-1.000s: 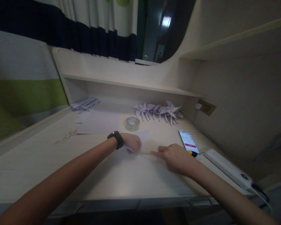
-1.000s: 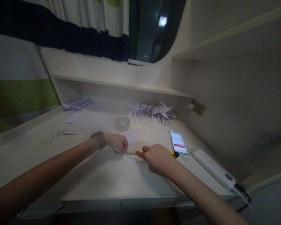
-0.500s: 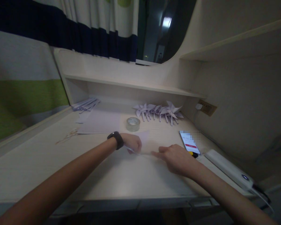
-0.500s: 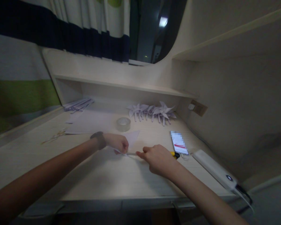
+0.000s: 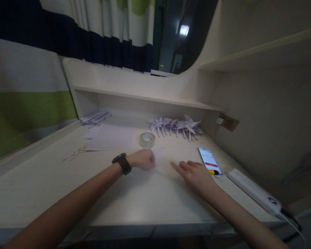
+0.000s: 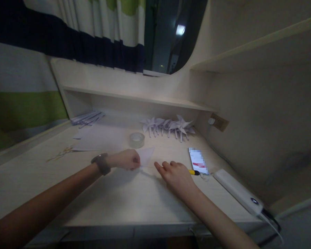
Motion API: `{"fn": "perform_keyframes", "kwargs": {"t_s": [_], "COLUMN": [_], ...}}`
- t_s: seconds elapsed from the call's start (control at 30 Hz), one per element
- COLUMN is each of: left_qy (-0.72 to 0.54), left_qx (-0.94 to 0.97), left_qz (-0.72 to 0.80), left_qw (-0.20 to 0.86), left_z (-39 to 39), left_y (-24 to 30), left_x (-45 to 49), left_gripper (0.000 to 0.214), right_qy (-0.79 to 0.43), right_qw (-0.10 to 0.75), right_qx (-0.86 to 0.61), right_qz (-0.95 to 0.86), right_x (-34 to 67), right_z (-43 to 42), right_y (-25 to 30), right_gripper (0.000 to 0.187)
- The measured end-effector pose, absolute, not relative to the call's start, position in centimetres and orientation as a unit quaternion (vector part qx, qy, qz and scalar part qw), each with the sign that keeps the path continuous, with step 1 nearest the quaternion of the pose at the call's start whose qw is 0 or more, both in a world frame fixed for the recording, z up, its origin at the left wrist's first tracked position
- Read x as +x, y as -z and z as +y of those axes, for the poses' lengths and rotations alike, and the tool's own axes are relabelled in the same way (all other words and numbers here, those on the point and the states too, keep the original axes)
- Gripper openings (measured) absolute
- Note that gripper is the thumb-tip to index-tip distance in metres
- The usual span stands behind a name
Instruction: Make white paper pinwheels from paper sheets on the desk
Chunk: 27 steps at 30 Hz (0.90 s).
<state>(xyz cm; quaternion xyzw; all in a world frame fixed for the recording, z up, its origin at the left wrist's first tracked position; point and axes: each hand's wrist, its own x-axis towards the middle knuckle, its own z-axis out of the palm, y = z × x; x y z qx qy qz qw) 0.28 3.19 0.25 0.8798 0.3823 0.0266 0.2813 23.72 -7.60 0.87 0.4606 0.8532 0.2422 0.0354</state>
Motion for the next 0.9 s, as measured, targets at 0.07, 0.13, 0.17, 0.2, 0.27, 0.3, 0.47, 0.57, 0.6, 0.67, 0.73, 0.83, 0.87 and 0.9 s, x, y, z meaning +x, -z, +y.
{"fn": "perform_keyframes", "kwargs": {"t_s": [0.07, 0.13, 0.17, 0.2, 0.27, 0.3, 0.47, 0.57, 0.6, 0.67, 0.73, 0.83, 0.87, 0.9], "left_qy": [-0.050, -0.067, -0.077, -0.090, -0.114, -0.123, -0.149, -0.137, -0.133, -0.130, -0.129, -0.123, -0.122, -0.121], "left_qx": [0.885, 0.885, 0.887, 0.889, 0.894, 0.894, 0.880, 0.875, 0.875, 0.877, 0.877, 0.873, 0.873, 0.873], "left_qz": [0.386, 0.396, 0.400, 0.404, 0.409, 0.413, 0.448, 0.463, 0.464, 0.461, 0.461, 0.470, 0.472, 0.471], "left_qw": [0.256, 0.235, 0.219, 0.196, 0.143, 0.121, 0.055, 0.043, 0.044, 0.046, 0.043, 0.036, 0.036, 0.037], "left_z": [3.2, 3.3, 3.3, 3.2, 2.9, 2.7, 1.6, 1.4, 1.4, 1.4, 1.3, 1.2, 1.2, 1.2], "left_y": [-0.3, -0.4, -0.4, -0.4, -0.3, -0.3, -0.2, -0.3, -0.3, -0.4, -0.5, -0.5, -0.5, -0.5], "left_x": [0.2, 0.2, 0.3, 0.3, 0.4, 0.5, 0.8, 0.9, 0.9, 1.0, 1.0, 1.1, 1.1, 1.1], "left_gripper": [0.021, 0.022, 0.022, 0.022, 0.023, 0.024, 0.027, 0.027, 0.027, 0.026, 0.026, 0.024, 0.024, 0.023], "right_qy": [-0.254, -0.260, -0.261, -0.261, -0.259, -0.254, -0.208, -0.190, -0.185, -0.178, -0.170, -0.164, -0.164, -0.167], "right_qw": [0.030, 0.021, 0.015, 0.008, -0.001, 0.002, 0.054, 0.070, 0.072, 0.073, 0.077, 0.083, 0.084, 0.084], "right_qx": [0.471, 0.481, 0.487, 0.494, 0.510, 0.517, 0.532, 0.537, 0.538, 0.544, 0.551, 0.554, 0.550, 0.543], "right_qz": [0.844, 0.837, 0.833, 0.829, 0.820, 0.817, 0.819, 0.819, 0.819, 0.817, 0.813, 0.812, 0.815, 0.819], "right_x": [23.5, 23.2, 23.0, 22.9, 22.6, 22.5, 21.9, 21.5, 21.3, 21.1, 20.9, 20.8, 20.8, 20.8], "right_z": [-7.6, -7.7, -7.7, -7.7, -7.8, -7.8, -7.9, -8.1, -8.2, -8.4, -8.5, -8.6, -8.6, -8.6], "right_y": [-1.0, -1.1, -1.2, -1.2, -1.2, -1.1, -1.2, -1.7, -1.8, -2.0, -2.0, -1.8, -1.7, -1.6], "right_gripper": [0.046, 0.042, 0.040, 0.038, 0.035, 0.034, 0.034, 0.033, 0.033, 0.034, 0.034, 0.034, 0.034, 0.034]}}
